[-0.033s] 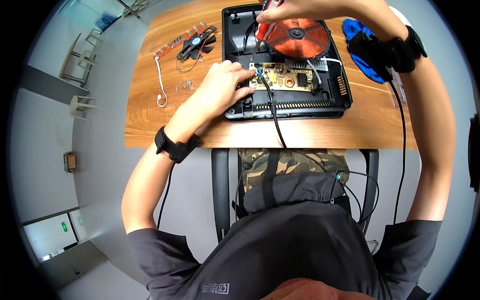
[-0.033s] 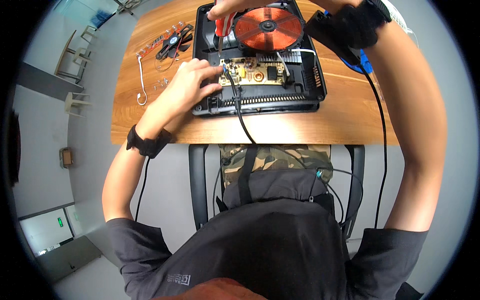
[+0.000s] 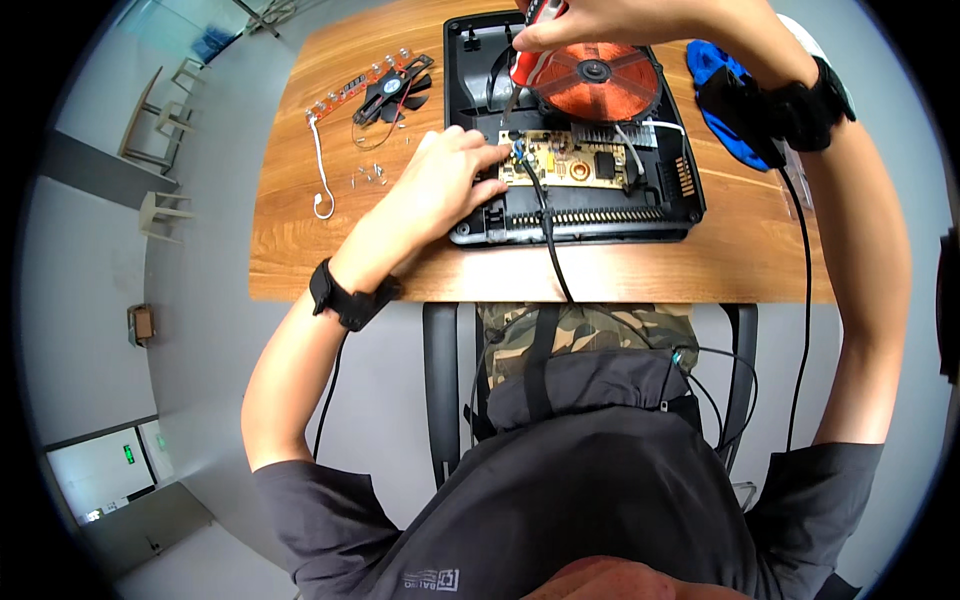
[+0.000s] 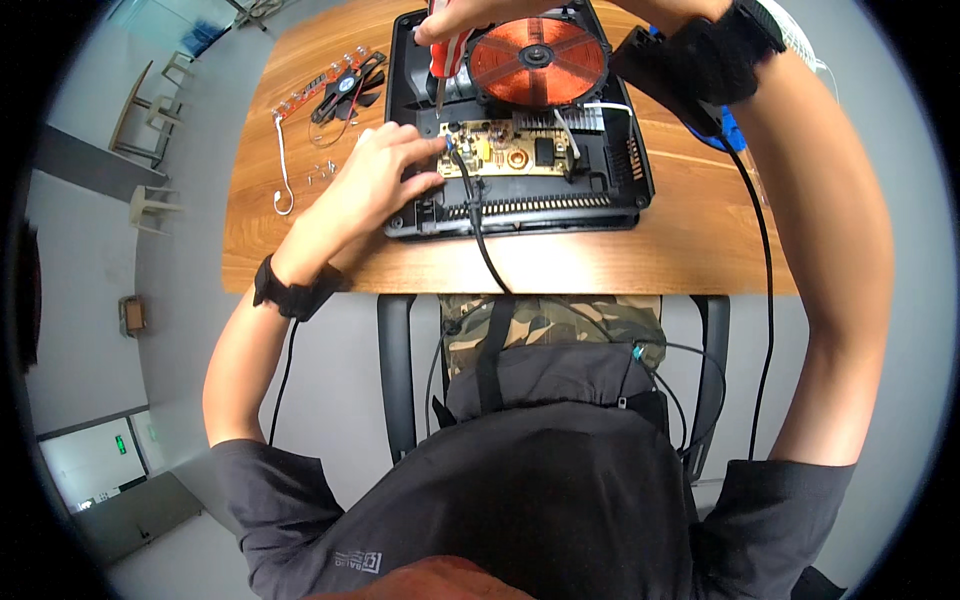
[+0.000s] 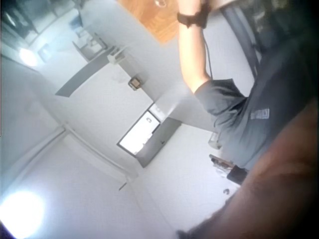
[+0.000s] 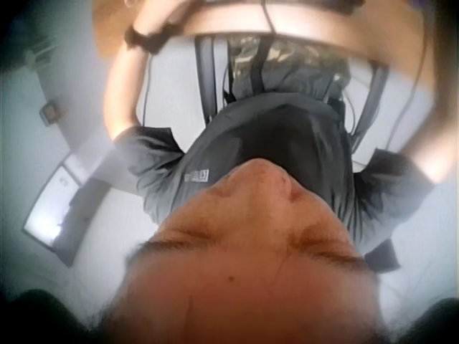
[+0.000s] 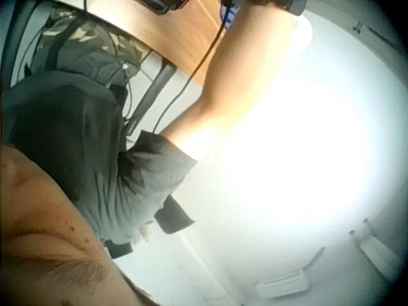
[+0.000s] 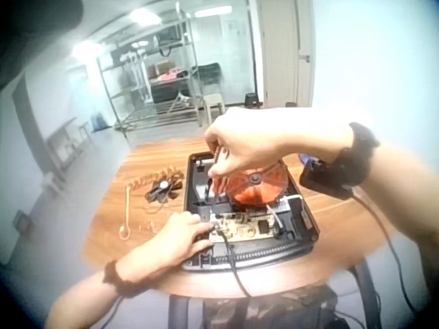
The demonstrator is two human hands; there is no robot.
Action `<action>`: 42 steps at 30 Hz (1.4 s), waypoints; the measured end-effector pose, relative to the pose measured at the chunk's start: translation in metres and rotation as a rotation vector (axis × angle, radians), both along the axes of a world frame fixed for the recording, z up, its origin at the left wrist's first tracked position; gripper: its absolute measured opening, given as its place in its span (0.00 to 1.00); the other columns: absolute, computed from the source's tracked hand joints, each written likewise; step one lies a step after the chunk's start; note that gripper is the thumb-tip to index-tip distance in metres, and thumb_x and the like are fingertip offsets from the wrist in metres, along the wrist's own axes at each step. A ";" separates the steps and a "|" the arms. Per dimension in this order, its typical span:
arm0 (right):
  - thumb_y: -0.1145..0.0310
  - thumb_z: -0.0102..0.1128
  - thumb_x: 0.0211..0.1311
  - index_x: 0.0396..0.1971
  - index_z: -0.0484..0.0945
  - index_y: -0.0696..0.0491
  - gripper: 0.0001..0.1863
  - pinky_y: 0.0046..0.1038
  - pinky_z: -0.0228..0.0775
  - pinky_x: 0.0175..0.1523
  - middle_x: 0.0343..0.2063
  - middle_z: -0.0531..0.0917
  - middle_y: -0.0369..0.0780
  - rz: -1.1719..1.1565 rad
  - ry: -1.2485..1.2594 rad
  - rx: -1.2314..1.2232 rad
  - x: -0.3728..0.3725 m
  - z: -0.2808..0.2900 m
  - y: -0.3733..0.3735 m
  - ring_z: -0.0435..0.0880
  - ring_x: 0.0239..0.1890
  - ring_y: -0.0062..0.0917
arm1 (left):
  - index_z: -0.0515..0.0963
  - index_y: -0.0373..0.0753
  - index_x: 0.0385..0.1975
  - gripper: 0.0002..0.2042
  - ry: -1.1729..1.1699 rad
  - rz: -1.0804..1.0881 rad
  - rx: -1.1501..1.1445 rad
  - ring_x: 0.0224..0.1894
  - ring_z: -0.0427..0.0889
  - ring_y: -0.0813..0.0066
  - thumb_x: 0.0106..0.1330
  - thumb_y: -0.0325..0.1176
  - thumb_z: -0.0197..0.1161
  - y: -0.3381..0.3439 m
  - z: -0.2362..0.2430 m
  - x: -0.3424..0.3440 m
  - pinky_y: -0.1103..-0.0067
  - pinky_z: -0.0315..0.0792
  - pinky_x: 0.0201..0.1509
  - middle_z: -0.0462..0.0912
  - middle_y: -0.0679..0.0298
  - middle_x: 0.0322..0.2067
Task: The person uses a screwdriver to remove and install screws on a disassembled electronic device with a copper-colored circular component. They manipulate internal parts and wires while seated at a wooden table.
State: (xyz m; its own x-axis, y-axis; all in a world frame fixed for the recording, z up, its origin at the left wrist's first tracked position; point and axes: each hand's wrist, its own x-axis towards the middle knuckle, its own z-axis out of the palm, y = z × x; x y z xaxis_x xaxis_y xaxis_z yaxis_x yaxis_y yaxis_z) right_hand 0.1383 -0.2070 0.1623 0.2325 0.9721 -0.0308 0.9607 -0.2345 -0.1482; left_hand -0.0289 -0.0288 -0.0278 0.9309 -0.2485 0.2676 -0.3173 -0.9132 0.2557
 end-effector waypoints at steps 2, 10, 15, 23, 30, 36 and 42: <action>0.56 0.67 0.65 0.40 0.81 0.66 0.23 0.34 0.83 0.41 0.33 0.88 0.53 -0.042 0.045 -0.003 -0.001 0.000 0.001 0.89 0.35 0.38 | 0.82 0.34 0.51 0.19 0.010 0.007 0.002 0.43 0.79 0.56 0.62 0.34 0.71 -0.003 0.000 -0.003 0.65 0.72 0.51 0.82 0.58 0.38; 0.58 0.66 0.67 0.42 0.81 0.65 0.21 0.33 0.84 0.37 0.32 0.89 0.50 -0.163 0.203 -0.158 0.007 0.015 0.009 0.89 0.31 0.35 | 0.79 0.34 0.56 0.24 0.021 0.080 -0.044 0.41 0.76 0.59 0.58 0.31 0.74 -0.013 0.003 -0.003 0.68 0.67 0.48 0.79 0.59 0.35; 0.53 0.68 0.64 0.38 0.81 0.62 0.23 0.34 0.81 0.33 0.26 0.87 0.50 -0.086 0.168 -0.070 0.010 0.010 0.002 0.88 0.27 0.36 | 0.79 0.36 0.55 0.25 0.055 0.119 -0.090 0.40 0.76 0.61 0.57 0.31 0.75 -0.013 0.004 -0.002 0.69 0.67 0.48 0.79 0.61 0.34; 0.53 0.69 0.61 0.38 0.82 0.60 0.22 0.33 0.79 0.35 0.26 0.87 0.47 -0.221 0.208 -0.223 0.009 0.021 0.024 0.88 0.29 0.37 | 0.77 0.37 0.56 0.25 0.122 0.172 -0.078 0.39 0.75 0.62 0.58 0.31 0.75 -0.016 0.007 0.002 0.69 0.65 0.45 0.77 0.62 0.32; 0.64 0.74 0.52 0.33 0.83 0.58 0.15 0.32 0.75 0.32 0.24 0.85 0.46 0.055 0.170 0.130 0.031 -0.026 0.003 0.84 0.25 0.41 | 0.76 0.33 0.58 0.26 0.126 0.185 0.005 0.38 0.74 0.63 0.61 0.34 0.73 -0.025 0.011 -0.002 0.70 0.65 0.44 0.76 0.61 0.33; 0.68 0.76 0.49 0.35 0.82 0.56 0.15 0.33 0.73 0.29 0.25 0.85 0.44 0.187 0.113 0.325 0.028 -0.036 0.007 0.82 0.23 0.42 | 0.76 0.28 0.57 0.23 0.115 0.166 0.070 0.37 0.74 0.68 0.65 0.35 0.67 -0.030 0.012 -0.005 0.73 0.67 0.44 0.75 0.62 0.32; 0.74 0.78 0.44 0.34 0.80 0.56 0.17 0.32 0.70 0.26 0.23 0.83 0.43 0.202 0.137 0.173 0.037 -0.033 0.020 0.80 0.22 0.41 | 0.74 0.31 0.61 0.27 0.139 0.198 0.029 0.37 0.74 0.65 0.61 0.31 0.71 -0.031 0.007 -0.005 0.71 0.68 0.43 0.74 0.61 0.32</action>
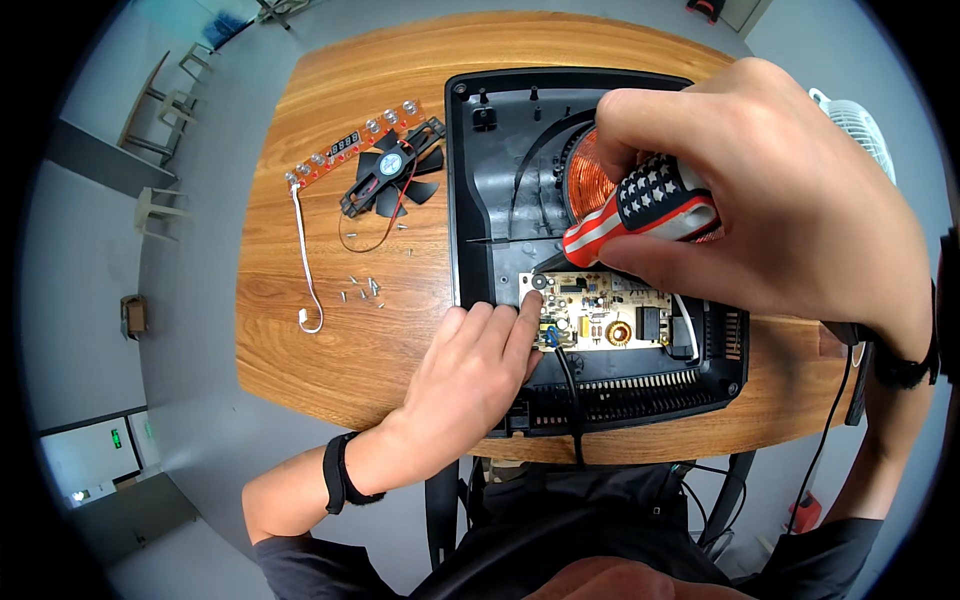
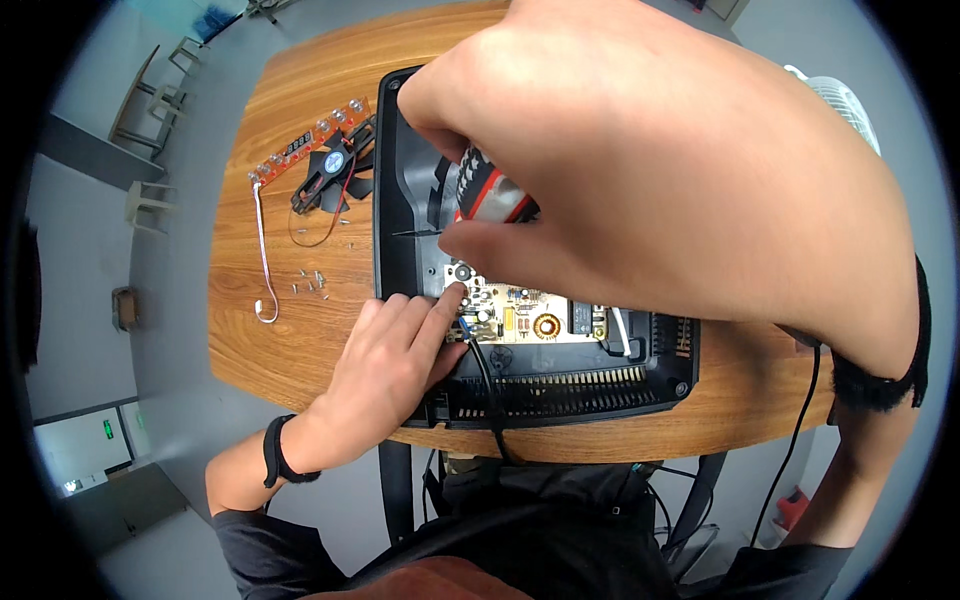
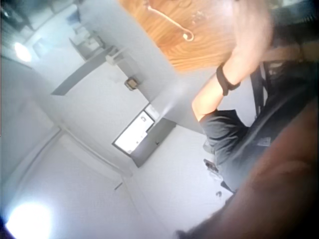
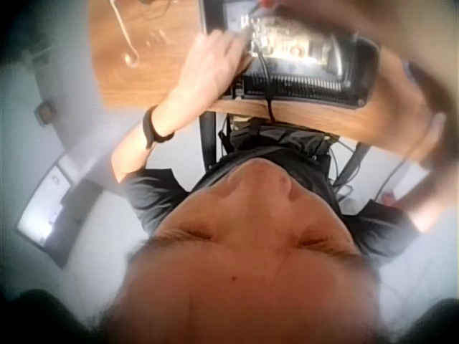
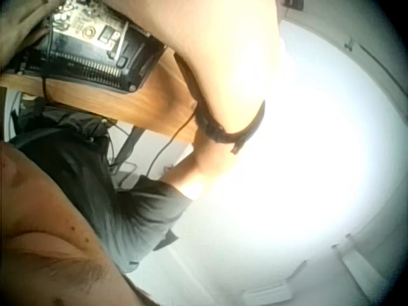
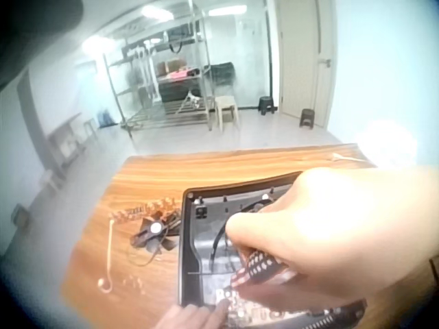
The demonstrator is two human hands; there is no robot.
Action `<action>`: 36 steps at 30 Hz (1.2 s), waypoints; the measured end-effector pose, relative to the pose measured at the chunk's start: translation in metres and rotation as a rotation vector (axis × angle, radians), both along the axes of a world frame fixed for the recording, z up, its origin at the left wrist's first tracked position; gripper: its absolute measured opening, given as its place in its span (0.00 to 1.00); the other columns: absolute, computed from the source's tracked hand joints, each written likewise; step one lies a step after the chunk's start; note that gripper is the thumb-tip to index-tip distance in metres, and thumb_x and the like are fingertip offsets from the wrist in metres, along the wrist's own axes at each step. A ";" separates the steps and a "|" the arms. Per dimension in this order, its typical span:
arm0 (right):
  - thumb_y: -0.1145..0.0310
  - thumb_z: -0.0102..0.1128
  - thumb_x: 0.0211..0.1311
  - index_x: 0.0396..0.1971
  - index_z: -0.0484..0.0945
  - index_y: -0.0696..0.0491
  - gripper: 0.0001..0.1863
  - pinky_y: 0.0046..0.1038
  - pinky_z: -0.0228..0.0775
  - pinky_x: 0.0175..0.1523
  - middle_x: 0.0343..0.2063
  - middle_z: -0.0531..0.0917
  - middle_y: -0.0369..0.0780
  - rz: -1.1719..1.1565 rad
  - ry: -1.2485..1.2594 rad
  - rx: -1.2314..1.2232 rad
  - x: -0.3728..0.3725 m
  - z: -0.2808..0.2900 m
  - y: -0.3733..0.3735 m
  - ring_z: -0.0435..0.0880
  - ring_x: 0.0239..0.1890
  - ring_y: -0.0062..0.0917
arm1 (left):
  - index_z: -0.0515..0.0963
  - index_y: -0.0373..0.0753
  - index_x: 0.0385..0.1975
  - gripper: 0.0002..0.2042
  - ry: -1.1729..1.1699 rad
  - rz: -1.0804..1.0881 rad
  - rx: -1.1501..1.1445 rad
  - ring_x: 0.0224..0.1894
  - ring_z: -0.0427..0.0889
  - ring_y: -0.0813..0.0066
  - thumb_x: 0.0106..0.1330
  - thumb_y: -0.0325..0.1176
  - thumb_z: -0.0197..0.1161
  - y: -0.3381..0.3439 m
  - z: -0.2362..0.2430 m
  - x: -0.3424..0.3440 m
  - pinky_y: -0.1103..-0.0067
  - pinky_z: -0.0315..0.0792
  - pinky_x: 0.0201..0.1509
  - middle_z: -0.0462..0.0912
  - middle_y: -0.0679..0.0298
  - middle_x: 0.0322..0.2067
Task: The person uses a screwdriver to remove and install screws on a disassembled electronic device with a copper-colored circular component. They manipulate internal parts and wires while seated at a wooden table.
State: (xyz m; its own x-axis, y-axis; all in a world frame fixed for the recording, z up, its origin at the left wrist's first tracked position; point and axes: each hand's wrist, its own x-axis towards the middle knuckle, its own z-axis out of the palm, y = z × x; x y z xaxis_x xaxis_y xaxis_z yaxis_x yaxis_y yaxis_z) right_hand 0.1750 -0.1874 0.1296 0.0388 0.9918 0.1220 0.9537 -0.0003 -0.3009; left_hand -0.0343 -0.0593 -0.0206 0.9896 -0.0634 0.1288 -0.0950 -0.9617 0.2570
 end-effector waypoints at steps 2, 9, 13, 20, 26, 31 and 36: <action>0.75 0.78 0.44 0.33 0.79 0.56 0.17 0.32 0.69 0.26 0.22 0.83 0.42 0.064 0.061 0.045 0.007 -0.006 0.003 0.80 0.22 0.40 | 0.74 0.27 0.58 0.25 0.007 -0.016 -0.023 0.37 0.73 0.67 0.64 0.33 0.68 0.002 0.002 0.003 0.73 0.67 0.44 0.73 0.61 0.33; 0.77 0.78 0.45 0.31 0.76 0.57 0.17 0.33 0.71 0.27 0.21 0.81 0.42 0.146 0.131 0.067 0.011 -0.015 0.011 0.82 0.23 0.40 | 0.73 0.25 0.58 0.24 0.025 -0.025 -0.051 0.38 0.73 0.67 0.65 0.33 0.66 0.004 0.002 0.003 0.73 0.67 0.44 0.73 0.60 0.33; 0.76 0.78 0.47 0.32 0.76 0.57 0.17 0.33 0.71 0.28 0.19 0.80 0.42 0.146 0.088 0.035 0.009 -0.014 0.011 0.82 0.23 0.40 | 0.73 0.26 0.58 0.24 0.020 -0.016 -0.029 0.37 0.73 0.66 0.64 0.32 0.68 0.002 0.002 0.003 0.72 0.67 0.44 0.74 0.60 0.33; 0.72 0.79 0.49 0.30 0.74 0.57 0.17 0.35 0.69 0.26 0.17 0.78 0.44 0.063 -0.025 -0.013 -0.003 -0.009 0.011 0.80 0.22 0.41 | 0.74 0.29 0.58 0.25 -0.008 -0.014 -0.023 0.36 0.74 0.65 0.62 0.31 0.71 0.001 0.002 0.002 0.72 0.68 0.43 0.74 0.60 0.32; 0.72 0.79 0.49 0.29 0.73 0.57 0.18 0.35 0.69 0.26 0.17 0.78 0.44 0.039 -0.017 -0.037 -0.023 0.010 0.021 0.81 0.22 0.42 | 0.74 0.28 0.58 0.25 -0.004 -0.006 -0.019 0.36 0.75 0.64 0.62 0.31 0.71 0.001 0.000 0.001 0.72 0.68 0.43 0.75 0.60 0.32; 0.72 0.78 0.49 0.29 0.73 0.57 0.18 0.36 0.70 0.26 0.18 0.79 0.45 -0.028 -0.034 -0.033 -0.024 0.001 0.019 0.82 0.23 0.43 | 0.74 0.28 0.57 0.24 -0.016 -0.009 -0.007 0.36 0.75 0.65 0.62 0.31 0.71 0.000 0.000 0.002 0.72 0.69 0.43 0.75 0.60 0.31; 0.73 0.77 0.49 0.28 0.71 0.58 0.18 0.38 0.72 0.28 0.19 0.80 0.47 0.002 -0.033 -0.142 -0.030 0.016 0.028 0.83 0.26 0.46 | 0.74 0.24 0.56 0.23 -0.007 -0.028 0.023 0.37 0.72 0.67 0.65 0.34 0.65 0.001 0.000 0.001 0.74 0.67 0.45 0.73 0.60 0.32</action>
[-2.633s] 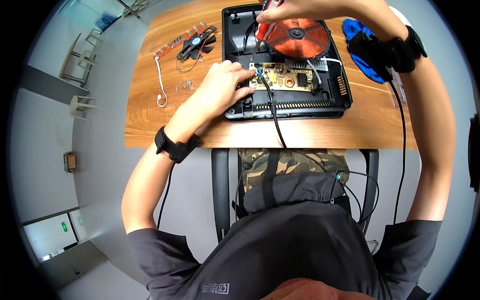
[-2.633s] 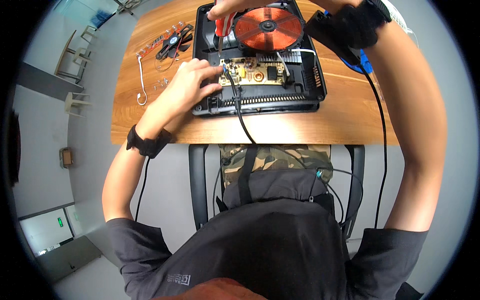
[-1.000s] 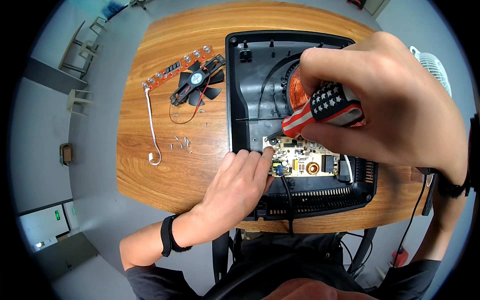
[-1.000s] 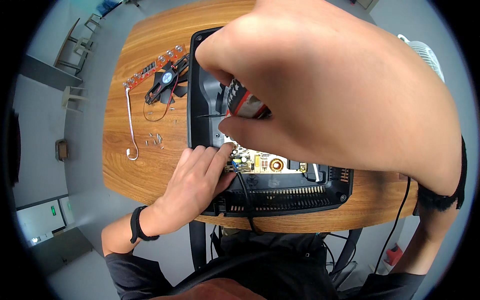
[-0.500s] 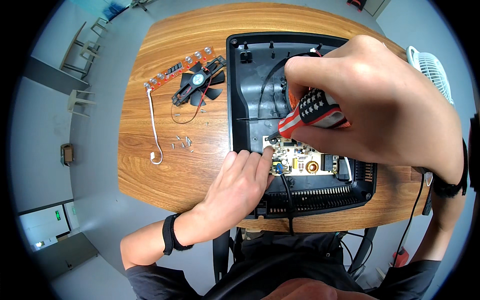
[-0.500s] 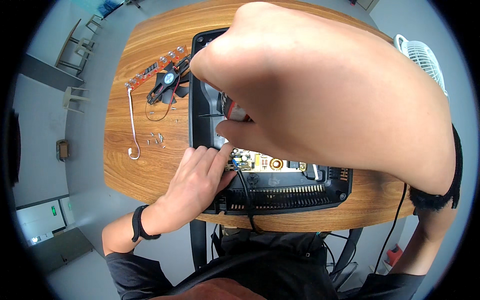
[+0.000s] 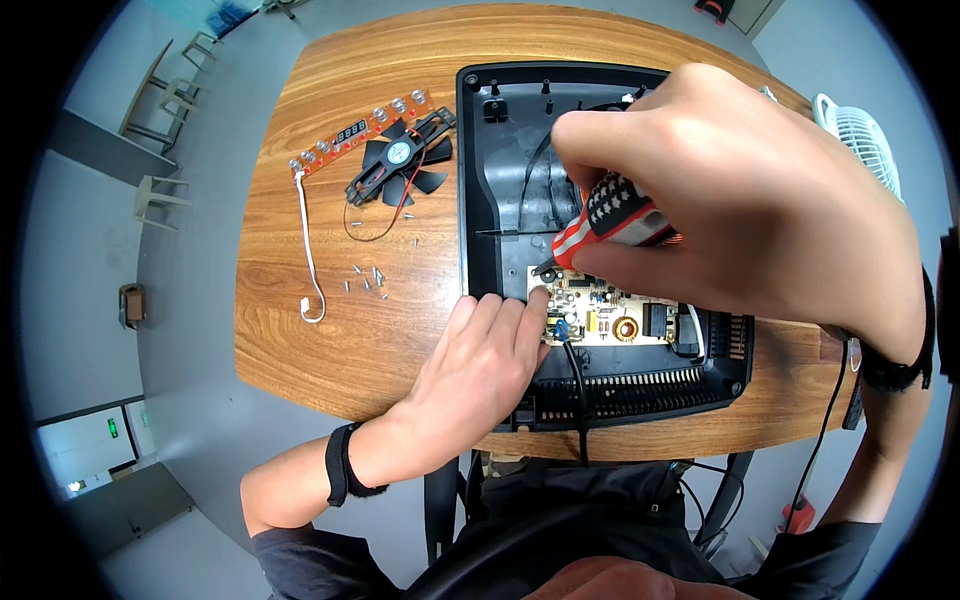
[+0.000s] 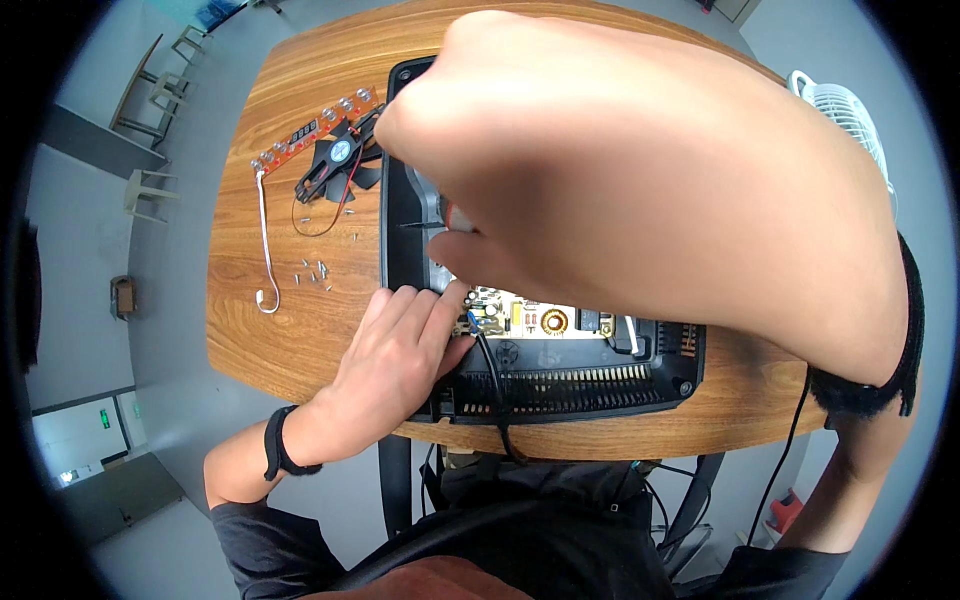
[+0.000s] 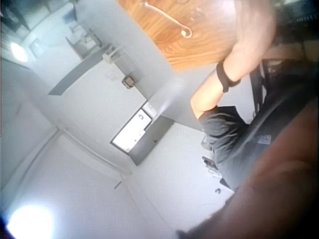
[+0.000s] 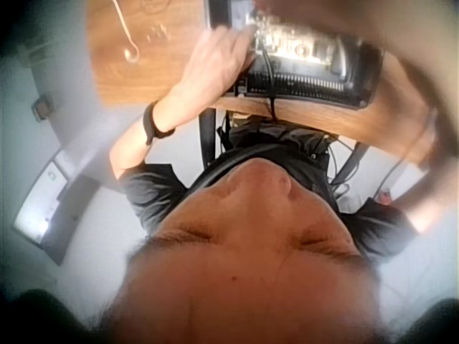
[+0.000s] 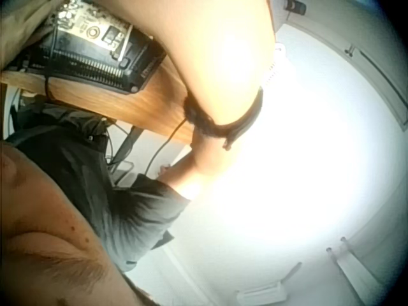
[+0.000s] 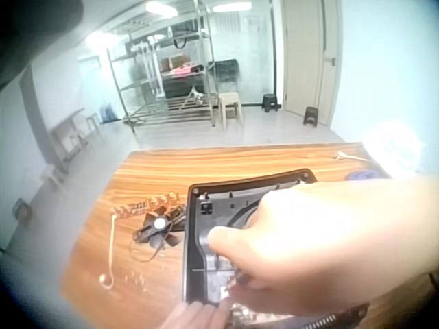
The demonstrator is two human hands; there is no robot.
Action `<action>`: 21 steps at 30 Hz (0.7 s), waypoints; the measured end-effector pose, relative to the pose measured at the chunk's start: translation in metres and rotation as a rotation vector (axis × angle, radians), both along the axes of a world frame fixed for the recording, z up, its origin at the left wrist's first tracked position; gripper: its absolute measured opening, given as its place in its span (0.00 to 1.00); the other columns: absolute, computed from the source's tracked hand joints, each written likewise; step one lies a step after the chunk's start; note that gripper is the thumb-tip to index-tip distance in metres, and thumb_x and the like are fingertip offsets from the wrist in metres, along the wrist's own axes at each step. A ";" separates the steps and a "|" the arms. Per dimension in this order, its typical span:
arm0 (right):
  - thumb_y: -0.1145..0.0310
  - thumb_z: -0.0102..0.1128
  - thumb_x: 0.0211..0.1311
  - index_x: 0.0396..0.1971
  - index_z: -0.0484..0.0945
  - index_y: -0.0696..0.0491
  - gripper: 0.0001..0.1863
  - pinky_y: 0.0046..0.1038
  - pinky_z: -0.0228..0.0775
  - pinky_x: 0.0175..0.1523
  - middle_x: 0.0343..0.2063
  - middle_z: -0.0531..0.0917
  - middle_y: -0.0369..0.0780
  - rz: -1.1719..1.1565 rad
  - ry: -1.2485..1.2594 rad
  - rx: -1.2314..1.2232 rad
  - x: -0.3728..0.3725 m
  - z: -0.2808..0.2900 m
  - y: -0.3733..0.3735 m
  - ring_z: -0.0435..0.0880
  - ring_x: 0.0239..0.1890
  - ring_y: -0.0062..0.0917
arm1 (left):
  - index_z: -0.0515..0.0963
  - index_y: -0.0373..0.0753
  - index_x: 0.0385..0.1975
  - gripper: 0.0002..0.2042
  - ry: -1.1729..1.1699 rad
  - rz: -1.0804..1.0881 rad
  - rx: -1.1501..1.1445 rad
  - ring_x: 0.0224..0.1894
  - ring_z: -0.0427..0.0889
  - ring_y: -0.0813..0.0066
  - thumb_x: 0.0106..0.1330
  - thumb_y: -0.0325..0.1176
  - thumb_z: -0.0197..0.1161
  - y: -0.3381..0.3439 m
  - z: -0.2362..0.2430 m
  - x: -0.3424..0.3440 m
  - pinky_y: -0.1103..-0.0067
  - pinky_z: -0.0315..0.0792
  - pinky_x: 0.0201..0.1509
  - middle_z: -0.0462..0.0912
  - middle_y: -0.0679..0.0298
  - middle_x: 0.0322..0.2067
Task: The person uses a screwdriver to remove and install screws on a disassembled electronic device with a copper-colored circular component. They manipulate internal parts and wires while seated at a wooden table.
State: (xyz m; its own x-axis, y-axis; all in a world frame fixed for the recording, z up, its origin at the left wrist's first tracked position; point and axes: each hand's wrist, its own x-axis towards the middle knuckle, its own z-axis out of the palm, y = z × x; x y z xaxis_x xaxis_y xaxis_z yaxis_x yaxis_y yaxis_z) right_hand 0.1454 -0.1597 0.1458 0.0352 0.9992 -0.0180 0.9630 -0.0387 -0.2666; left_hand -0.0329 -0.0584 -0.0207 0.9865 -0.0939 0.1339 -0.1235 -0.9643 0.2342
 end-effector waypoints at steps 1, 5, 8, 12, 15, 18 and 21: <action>0.73 0.76 0.50 0.28 0.71 0.58 0.18 0.39 0.73 0.29 0.20 0.80 0.47 0.003 0.004 -0.069 0.003 0.000 0.004 0.84 0.27 0.46 | 0.74 0.24 0.56 0.23 0.008 0.005 0.001 0.37 0.73 0.67 0.65 0.34 0.65 0.000 0.000 -0.001 0.74 0.67 0.45 0.74 0.60 0.32; 0.78 0.70 0.51 0.33 0.71 0.61 0.14 0.41 0.75 0.34 0.27 0.81 0.50 -0.014 0.034 -0.082 0.000 -0.008 0.003 0.85 0.32 0.47 | 0.74 0.25 0.56 0.23 0.006 -0.018 -0.002 0.37 0.73 0.67 0.66 0.34 0.65 0.001 0.001 0.000 0.73 0.67 0.45 0.74 0.60 0.32; 0.79 0.66 0.53 0.38 0.73 0.62 0.14 0.41 0.76 0.36 0.31 0.82 0.51 -0.085 0.112 -0.046 -0.012 0.009 -0.004 0.85 0.35 0.47 | 0.74 0.27 0.56 0.23 -0.033 -0.064 -0.025 0.37 0.73 0.66 0.66 0.35 0.65 0.004 -0.004 0.003 0.72 0.67 0.44 0.74 0.60 0.31; 0.74 0.66 0.57 0.41 0.75 0.63 0.14 0.41 0.78 0.36 0.32 0.83 0.50 0.003 0.036 -0.034 -0.008 0.010 0.006 0.85 0.35 0.46 | 0.73 0.27 0.56 0.23 -0.056 -0.006 -0.053 0.37 0.74 0.64 0.66 0.35 0.66 0.003 -0.006 -0.002 0.71 0.67 0.45 0.75 0.60 0.30; 0.68 0.69 0.60 0.37 0.76 0.63 0.14 0.41 0.79 0.35 0.30 0.83 0.50 0.091 -0.134 0.071 -0.006 -0.006 0.002 0.85 0.33 0.46 | 0.75 0.31 0.57 0.23 0.028 0.031 -0.035 0.40 0.76 0.58 0.64 0.32 0.69 0.000 -0.002 -0.002 0.68 0.69 0.46 0.78 0.56 0.35; 0.65 0.66 0.63 0.31 0.78 0.64 0.15 0.42 0.78 0.33 0.25 0.83 0.51 0.097 -0.093 0.003 -0.014 0.011 0.006 0.84 0.28 0.48 | 0.75 0.31 0.57 0.23 -0.037 0.016 -0.041 0.38 0.76 0.60 0.64 0.33 0.69 0.001 -0.005 -0.002 0.68 0.69 0.46 0.78 0.56 0.34; 0.65 0.61 0.64 0.30 0.79 0.65 0.15 0.44 0.78 0.34 0.21 0.82 0.53 0.135 -0.137 0.026 -0.010 -0.015 0.016 0.83 0.25 0.50 | 0.75 0.31 0.56 0.23 -0.081 0.033 -0.050 0.38 0.77 0.60 0.63 0.33 0.69 0.004 -0.012 -0.003 0.68 0.69 0.46 0.79 0.56 0.33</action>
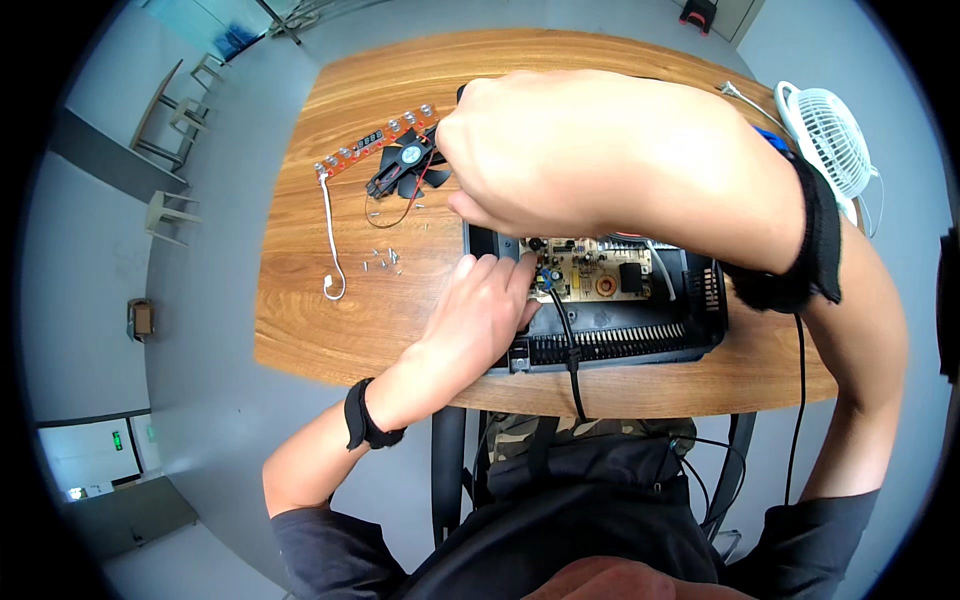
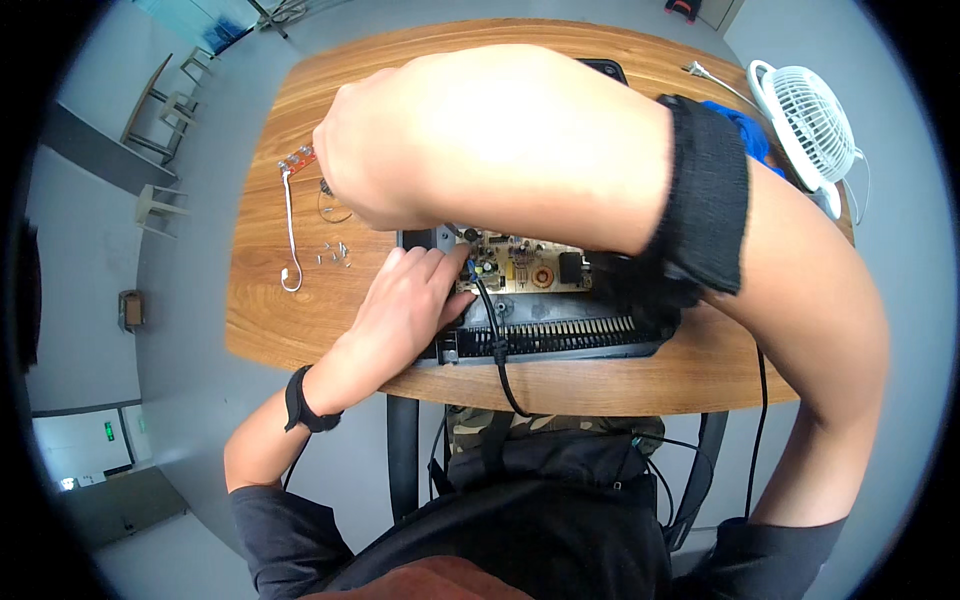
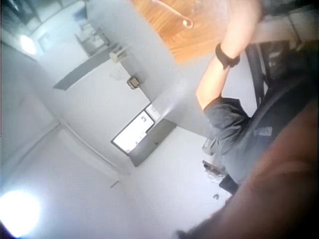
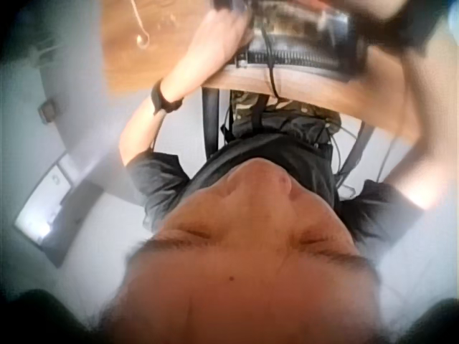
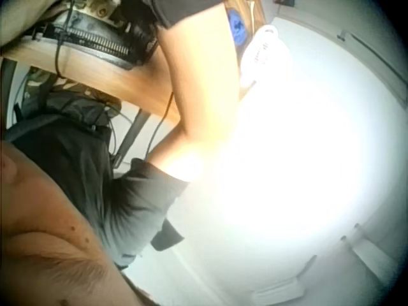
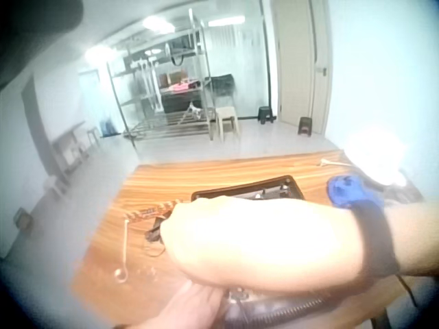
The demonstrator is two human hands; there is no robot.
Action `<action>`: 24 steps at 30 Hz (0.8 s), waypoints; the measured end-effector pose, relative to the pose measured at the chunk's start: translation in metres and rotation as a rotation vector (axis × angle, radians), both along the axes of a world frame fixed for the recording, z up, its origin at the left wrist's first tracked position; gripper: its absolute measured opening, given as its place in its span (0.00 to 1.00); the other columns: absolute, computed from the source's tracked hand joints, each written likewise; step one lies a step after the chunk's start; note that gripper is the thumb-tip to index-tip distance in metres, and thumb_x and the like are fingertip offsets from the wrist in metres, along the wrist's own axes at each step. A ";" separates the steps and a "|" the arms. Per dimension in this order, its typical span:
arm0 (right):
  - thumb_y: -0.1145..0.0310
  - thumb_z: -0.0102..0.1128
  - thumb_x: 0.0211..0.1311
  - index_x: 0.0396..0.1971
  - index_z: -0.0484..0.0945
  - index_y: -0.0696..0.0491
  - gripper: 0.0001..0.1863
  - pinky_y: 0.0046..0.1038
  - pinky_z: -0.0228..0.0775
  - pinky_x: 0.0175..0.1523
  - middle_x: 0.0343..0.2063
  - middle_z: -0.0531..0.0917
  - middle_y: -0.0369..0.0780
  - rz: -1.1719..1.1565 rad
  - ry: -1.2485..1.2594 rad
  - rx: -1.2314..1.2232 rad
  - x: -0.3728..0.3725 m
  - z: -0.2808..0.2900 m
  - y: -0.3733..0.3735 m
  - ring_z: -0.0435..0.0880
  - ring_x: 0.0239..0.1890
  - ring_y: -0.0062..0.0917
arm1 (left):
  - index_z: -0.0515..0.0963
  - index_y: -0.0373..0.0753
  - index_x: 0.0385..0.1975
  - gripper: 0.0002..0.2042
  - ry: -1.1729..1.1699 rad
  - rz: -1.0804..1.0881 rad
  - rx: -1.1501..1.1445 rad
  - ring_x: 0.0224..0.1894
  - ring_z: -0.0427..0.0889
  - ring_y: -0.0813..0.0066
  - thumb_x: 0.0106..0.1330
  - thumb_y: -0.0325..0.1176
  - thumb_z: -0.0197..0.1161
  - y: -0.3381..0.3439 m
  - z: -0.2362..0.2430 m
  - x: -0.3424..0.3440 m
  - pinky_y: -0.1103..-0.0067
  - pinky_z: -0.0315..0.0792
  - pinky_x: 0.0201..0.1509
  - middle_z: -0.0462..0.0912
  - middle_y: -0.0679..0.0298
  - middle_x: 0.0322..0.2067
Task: The person uses a screwdriver to remove and install screws on a disassembled electronic device with a copper-colored circular component. They manipulate internal parts and wires while seated at a wooden table.
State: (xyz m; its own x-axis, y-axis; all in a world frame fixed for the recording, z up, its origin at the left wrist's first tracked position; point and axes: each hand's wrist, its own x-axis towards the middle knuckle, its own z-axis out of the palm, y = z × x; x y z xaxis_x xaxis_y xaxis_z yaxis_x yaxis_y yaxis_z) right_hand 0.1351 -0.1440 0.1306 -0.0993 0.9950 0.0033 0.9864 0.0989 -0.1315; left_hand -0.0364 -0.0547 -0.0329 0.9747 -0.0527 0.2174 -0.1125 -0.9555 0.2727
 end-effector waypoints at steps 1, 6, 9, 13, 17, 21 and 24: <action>0.65 0.60 0.64 0.32 0.79 0.66 0.15 0.45 0.78 0.35 0.21 0.83 0.53 -0.012 -0.013 0.018 0.001 -0.002 -0.003 0.83 0.25 0.51 | 0.76 0.31 0.56 0.22 -0.015 -0.018 0.002 0.38 0.77 0.60 0.63 0.33 0.69 0.000 -0.001 0.002 0.68 0.69 0.46 0.79 0.56 0.33; 0.67 0.58 0.61 0.47 0.76 0.70 0.20 0.44 0.80 0.39 0.26 0.85 0.55 -0.064 -0.052 0.012 -0.002 0.000 0.005 0.85 0.32 0.53 | 0.77 0.31 0.54 0.22 -0.021 -0.032 0.005 0.38 0.79 0.59 0.63 0.34 0.69 0.000 0.002 0.005 0.68 0.70 0.47 0.81 0.55 0.32; 0.64 0.62 0.66 0.37 0.79 0.67 0.17 0.42 0.80 0.37 0.23 0.84 0.54 -0.107 -0.093 -0.062 -0.001 -0.004 0.012 0.86 0.30 0.50 | 0.77 0.31 0.54 0.21 -0.025 -0.037 0.008 0.39 0.80 0.58 0.63 0.34 0.70 0.001 0.001 0.005 0.68 0.70 0.47 0.82 0.55 0.33; 0.68 0.58 0.64 0.33 0.88 0.60 0.12 0.38 0.83 0.41 0.31 0.88 0.51 -0.121 -0.143 0.038 -0.005 -0.010 0.005 0.89 0.35 0.44 | 0.77 0.32 0.54 0.21 -0.033 -0.029 0.001 0.40 0.80 0.58 0.62 0.34 0.70 0.002 0.000 0.002 0.68 0.70 0.48 0.83 0.54 0.34; 0.59 0.59 0.69 0.37 0.83 0.66 0.20 0.41 0.81 0.36 0.20 0.84 0.50 -0.218 -0.162 -0.051 -0.025 -0.005 0.008 0.85 0.27 0.50 | 0.77 0.32 0.54 0.21 -0.032 -0.038 -0.011 0.40 0.80 0.58 0.63 0.34 0.70 0.002 0.000 0.003 0.67 0.71 0.48 0.83 0.54 0.35; 0.67 0.60 0.60 0.49 0.78 0.65 0.21 0.42 0.82 0.38 0.27 0.86 0.53 -0.207 -0.119 0.102 -0.014 -0.016 0.005 0.87 0.33 0.51 | 0.77 0.33 0.54 0.21 0.001 -0.026 -0.001 0.40 0.80 0.58 0.63 0.34 0.69 0.001 0.002 0.002 0.67 0.70 0.48 0.83 0.55 0.35; 0.70 0.62 0.54 0.38 0.89 0.58 0.14 0.40 0.82 0.40 0.34 0.89 0.50 -0.200 -0.056 -0.080 -0.008 -0.010 0.008 0.90 0.37 0.42 | 0.77 0.34 0.55 0.21 -0.003 -0.041 0.005 0.40 0.79 0.57 0.64 0.34 0.69 0.000 0.004 0.003 0.67 0.70 0.48 0.82 0.55 0.34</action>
State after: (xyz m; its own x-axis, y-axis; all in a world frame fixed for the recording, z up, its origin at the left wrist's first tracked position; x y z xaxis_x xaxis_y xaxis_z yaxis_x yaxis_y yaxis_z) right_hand 0.1268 -0.1358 0.1202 0.1022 0.9918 -0.0768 0.9913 -0.1080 -0.0758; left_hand -0.0329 -0.0544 -0.0289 0.9710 -0.0933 0.2200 -0.1520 -0.9515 0.2676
